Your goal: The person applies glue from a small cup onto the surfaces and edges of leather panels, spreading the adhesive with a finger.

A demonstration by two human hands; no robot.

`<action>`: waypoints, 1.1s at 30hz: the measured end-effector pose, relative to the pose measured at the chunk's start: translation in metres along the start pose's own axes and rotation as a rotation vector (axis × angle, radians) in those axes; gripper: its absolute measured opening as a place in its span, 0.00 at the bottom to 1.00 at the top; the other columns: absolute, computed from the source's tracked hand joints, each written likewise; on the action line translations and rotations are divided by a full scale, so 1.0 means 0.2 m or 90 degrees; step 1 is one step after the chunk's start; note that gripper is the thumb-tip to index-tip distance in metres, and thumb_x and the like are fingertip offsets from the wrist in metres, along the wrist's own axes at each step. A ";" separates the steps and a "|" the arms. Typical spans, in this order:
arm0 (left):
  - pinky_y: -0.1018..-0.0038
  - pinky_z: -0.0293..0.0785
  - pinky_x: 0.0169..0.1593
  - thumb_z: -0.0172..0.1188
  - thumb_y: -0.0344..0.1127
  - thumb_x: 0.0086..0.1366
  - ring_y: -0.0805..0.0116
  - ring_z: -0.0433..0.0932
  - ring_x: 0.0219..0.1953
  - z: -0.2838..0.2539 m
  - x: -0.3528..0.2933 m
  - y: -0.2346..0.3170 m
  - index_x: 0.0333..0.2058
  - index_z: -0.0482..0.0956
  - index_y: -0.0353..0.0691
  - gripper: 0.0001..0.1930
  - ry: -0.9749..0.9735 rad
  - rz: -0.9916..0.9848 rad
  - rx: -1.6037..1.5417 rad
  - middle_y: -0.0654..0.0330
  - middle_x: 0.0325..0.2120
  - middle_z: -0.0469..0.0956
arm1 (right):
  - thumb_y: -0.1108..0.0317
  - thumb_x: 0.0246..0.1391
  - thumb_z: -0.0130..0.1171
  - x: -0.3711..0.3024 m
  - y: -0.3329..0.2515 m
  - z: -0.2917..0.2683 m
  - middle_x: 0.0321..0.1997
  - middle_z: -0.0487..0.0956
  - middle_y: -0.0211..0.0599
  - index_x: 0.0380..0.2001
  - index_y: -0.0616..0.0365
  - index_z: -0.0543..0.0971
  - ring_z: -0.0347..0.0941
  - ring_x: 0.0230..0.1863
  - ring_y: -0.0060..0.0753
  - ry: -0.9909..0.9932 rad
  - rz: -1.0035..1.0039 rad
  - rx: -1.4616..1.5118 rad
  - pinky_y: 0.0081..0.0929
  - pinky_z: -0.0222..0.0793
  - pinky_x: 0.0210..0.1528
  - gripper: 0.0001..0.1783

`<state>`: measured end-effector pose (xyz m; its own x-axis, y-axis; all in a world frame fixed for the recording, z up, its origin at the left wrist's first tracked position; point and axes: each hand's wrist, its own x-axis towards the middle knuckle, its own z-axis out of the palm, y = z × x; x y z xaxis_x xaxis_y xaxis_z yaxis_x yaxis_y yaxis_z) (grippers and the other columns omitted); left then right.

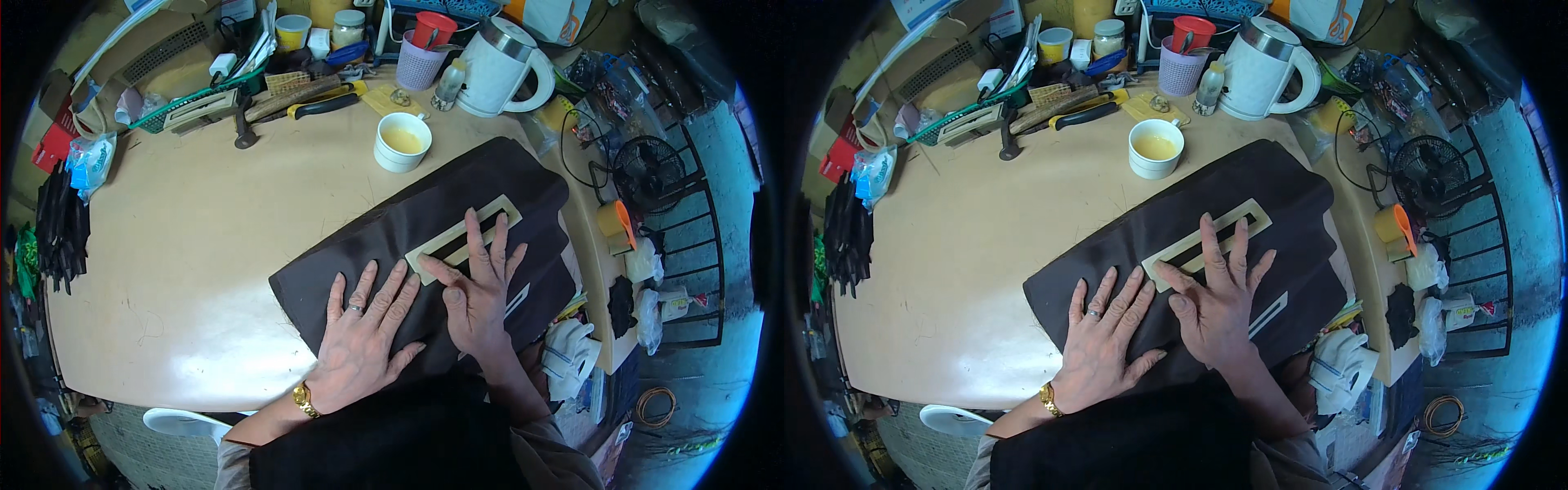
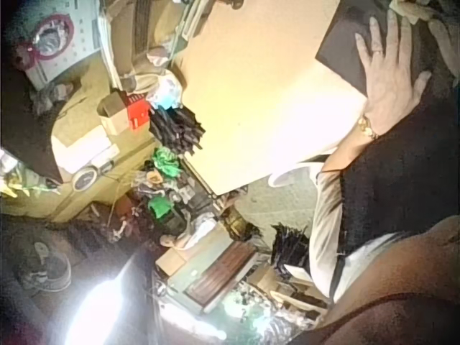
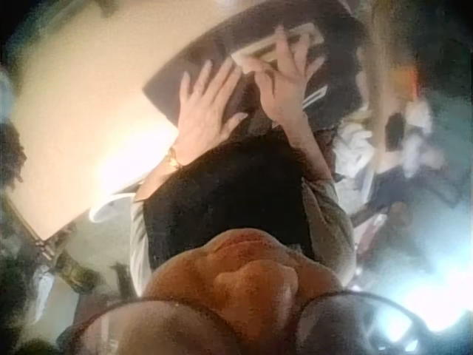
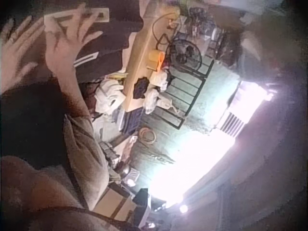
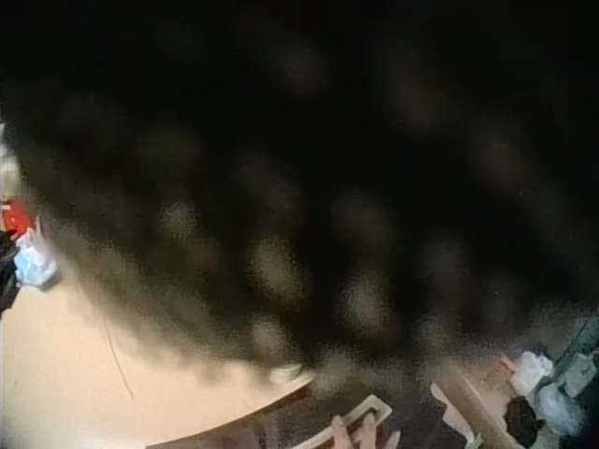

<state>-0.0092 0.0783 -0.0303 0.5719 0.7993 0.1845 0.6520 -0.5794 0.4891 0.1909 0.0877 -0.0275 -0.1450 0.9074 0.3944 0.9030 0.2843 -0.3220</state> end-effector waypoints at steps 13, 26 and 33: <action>0.41 0.42 0.70 0.70 0.52 0.54 0.44 0.55 0.71 0.00 0.00 0.00 0.68 0.61 0.42 0.46 0.001 -0.003 0.005 0.52 0.71 0.57 | 0.43 0.65 0.44 0.01 0.07 -0.02 0.77 0.55 0.48 0.50 0.31 0.85 0.37 0.78 0.66 -0.015 -0.072 -0.011 0.76 0.13 0.68 0.23; 0.40 0.42 0.70 0.70 0.51 0.53 0.43 0.55 0.71 0.01 0.00 0.00 0.69 0.60 0.42 0.47 0.003 0.000 0.010 0.52 0.71 0.56 | 0.44 0.70 0.29 0.15 0.15 -0.19 0.77 0.54 0.47 0.37 0.52 0.85 0.33 0.80 0.56 0.064 0.003 0.504 0.61 0.20 0.74 0.35; 0.40 0.42 0.70 0.71 0.51 0.53 0.43 0.55 0.71 0.00 0.00 0.00 0.69 0.61 0.42 0.47 0.000 -0.004 0.005 0.52 0.71 0.57 | 0.47 0.63 0.53 0.15 0.18 -0.22 0.76 0.55 0.52 0.41 0.53 0.81 0.31 0.79 0.62 -0.026 -0.054 0.143 0.76 0.12 0.67 0.21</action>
<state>-0.0094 0.0774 -0.0311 0.5682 0.8027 0.1810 0.6592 -0.5757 0.4837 0.2368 0.1117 0.0103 -0.2362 0.8878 0.3950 0.7754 0.4172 -0.4740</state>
